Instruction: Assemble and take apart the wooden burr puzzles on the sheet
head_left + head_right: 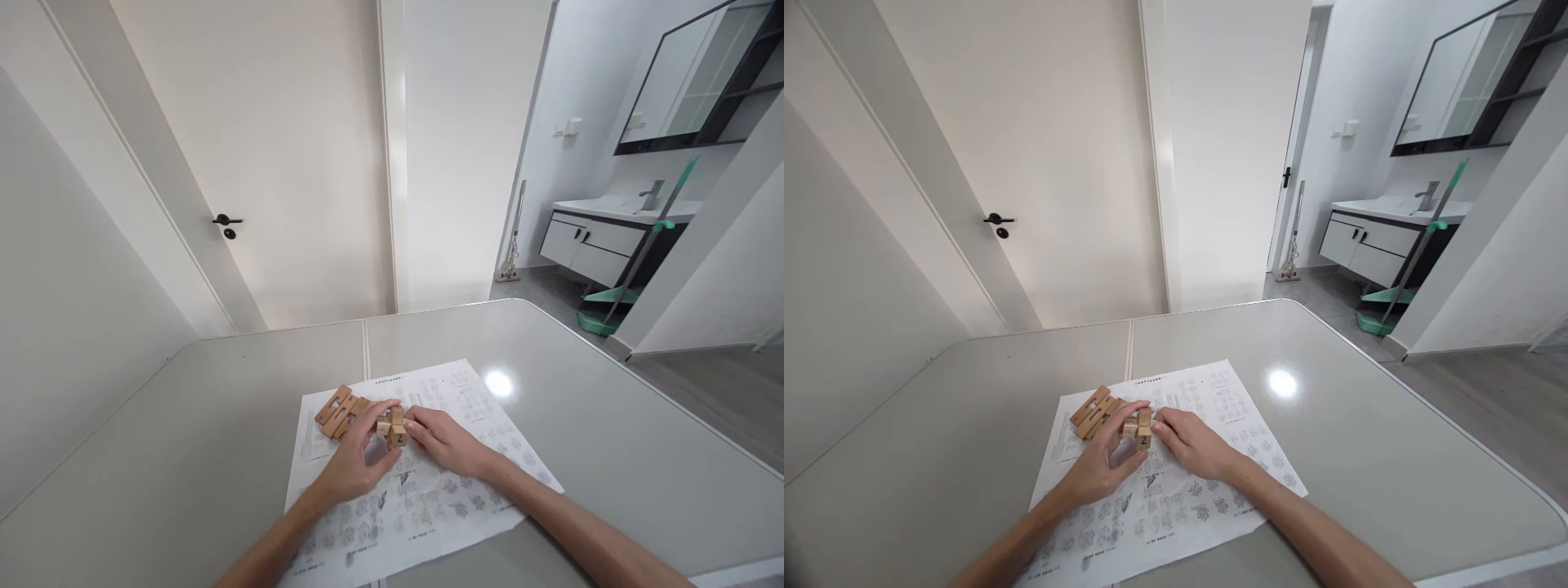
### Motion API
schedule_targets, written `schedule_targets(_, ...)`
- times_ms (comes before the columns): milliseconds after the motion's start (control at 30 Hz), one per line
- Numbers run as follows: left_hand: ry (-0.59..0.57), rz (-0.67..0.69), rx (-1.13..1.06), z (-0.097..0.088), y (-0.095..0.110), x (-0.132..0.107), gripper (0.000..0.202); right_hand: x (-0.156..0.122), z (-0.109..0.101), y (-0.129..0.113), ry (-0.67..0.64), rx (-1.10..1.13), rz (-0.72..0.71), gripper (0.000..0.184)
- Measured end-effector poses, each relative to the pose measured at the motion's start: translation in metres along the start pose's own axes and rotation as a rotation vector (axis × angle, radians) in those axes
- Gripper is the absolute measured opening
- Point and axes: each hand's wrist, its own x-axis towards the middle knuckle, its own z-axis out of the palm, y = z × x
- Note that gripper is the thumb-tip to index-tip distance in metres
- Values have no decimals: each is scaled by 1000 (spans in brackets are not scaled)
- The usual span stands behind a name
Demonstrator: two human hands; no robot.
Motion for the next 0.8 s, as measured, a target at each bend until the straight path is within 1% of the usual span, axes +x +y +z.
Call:
schedule_targets(367, 19, 3, 31, 1, 3, 2, 57, -1, -1, -6, 9, -22, 15, 41)
schedule_targets(800, 34, 3, 20, 2, 0, 1, 56, -1, 1, -4, 21, -34, -2, 42)
